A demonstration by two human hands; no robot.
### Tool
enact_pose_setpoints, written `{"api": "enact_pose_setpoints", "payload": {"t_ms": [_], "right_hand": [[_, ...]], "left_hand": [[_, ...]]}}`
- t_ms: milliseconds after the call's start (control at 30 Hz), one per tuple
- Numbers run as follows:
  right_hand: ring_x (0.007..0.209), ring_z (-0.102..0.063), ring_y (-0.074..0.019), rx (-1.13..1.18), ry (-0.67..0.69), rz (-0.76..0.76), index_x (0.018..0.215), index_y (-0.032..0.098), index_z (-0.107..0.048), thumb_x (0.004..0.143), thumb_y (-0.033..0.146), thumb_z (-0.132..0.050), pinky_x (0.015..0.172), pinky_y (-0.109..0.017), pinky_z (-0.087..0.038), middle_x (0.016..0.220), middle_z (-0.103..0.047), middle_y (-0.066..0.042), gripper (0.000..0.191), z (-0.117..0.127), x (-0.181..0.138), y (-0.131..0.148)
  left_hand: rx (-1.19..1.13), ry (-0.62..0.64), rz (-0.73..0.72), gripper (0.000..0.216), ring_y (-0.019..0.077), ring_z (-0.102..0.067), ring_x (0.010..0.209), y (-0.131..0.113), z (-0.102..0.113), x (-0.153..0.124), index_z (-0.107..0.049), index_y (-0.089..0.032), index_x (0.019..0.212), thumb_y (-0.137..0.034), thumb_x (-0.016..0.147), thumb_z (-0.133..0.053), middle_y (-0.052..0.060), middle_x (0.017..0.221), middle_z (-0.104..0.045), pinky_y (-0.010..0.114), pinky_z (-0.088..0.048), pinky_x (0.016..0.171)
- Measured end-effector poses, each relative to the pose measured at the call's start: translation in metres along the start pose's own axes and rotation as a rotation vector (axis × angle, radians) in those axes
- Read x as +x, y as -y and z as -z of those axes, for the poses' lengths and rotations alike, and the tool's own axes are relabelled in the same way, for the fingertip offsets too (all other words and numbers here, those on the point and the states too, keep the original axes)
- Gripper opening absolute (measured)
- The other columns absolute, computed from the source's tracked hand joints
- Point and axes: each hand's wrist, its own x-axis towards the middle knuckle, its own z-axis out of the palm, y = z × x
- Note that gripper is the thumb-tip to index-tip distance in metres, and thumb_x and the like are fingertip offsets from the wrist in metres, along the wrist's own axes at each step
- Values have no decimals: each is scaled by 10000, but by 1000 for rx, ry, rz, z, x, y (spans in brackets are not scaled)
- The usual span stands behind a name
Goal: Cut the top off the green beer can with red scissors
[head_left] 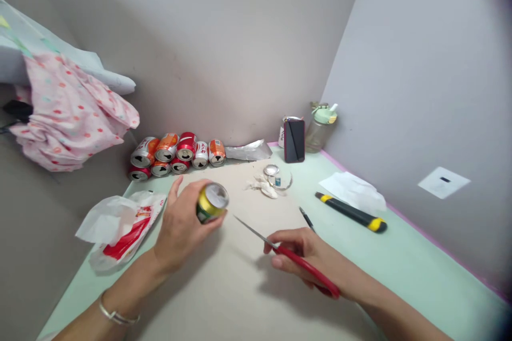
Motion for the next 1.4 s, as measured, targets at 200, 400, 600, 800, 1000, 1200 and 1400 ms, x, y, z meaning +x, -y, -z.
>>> {"api": "enact_pose_setpoints", "payload": {"t_ms": [200, 400, 600, 800, 1000, 1200, 1400], "right_hand": [[603, -452, -127, -291, -271, 19, 1044, 212, -677, 879, 500, -647, 588, -226, -379, 655, -510, 41, 334, 0, 9, -9], [681, -480, -151, -344, -367, 44, 1087, 226, -655, 785, 469, -754, 660, -240, -409, 747, -552, 36, 400, -2, 10, -12], [799, -552, -181, -345, -331, 89, 1167, 249, -629, 780, 484, -778, 710, -262, -437, 954, -633, 0, 476, -2, 6, -12], [951, -581, -209, -450, -335, 130, 1260, 295, -540, 797, 511, -772, 854, -317, -479, 1137, -599, -20, 561, -4, 1, -5], [962, -581, -224, -625, -440, 80, 1225, 274, -535, 912, 448, -657, 839, -346, -497, 1113, -570, -50, 378, -1, 1, -7], [976, -627, -244, -880, -419, 82, 1310, 218, -532, 976, 319, -571, 825, -355, -518, 1133, -612, -99, 351, -1, 11, -23], [1018, -629, -266, -1126, -780, 196, 1187, 183, -644, 1002, 254, -499, 869, -376, -507, 1104, -682, -112, 245, 35, 17, -31]], "left_hand": [[-410, 256, 480, 528, 261, -623, 966, 3, 13, 10, -520, -249, 1213, -533, 809, -706, 36, 1065, -654, 366, -479, 868], [-897, 575, 564, 472, 191, -583, 914, -1, 6, -3, -535, -238, 1199, -475, 836, -722, 11, 1037, -629, 258, -457, 778], [-940, 610, 530, 392, 171, -556, 905, 3, 6, 0, -538, -234, 1158, -432, 867, -709, -2, 1007, -607, 238, -435, 776], [-862, 678, 510, 380, 193, -548, 926, 8, 4, 0, -550, -234, 1181, -483, 908, -640, 13, 1021, -611, 251, -437, 773], [-816, 755, 485, 374, 193, -539, 902, 9, 3, -2, -575, -222, 1177, -508, 937, -584, 9, 993, -598, 260, -426, 776], [-735, 780, 498, 357, 214, -556, 943, 12, 1, -3, -584, -231, 1123, -531, 929, -579, 11, 1009, -607, 269, -434, 771], [-624, 817, 472, 390, 212, -584, 892, 9, 0, -2, -562, -238, 1117, -566, 906, -586, 11, 1023, -622, 264, -440, 710]]}}
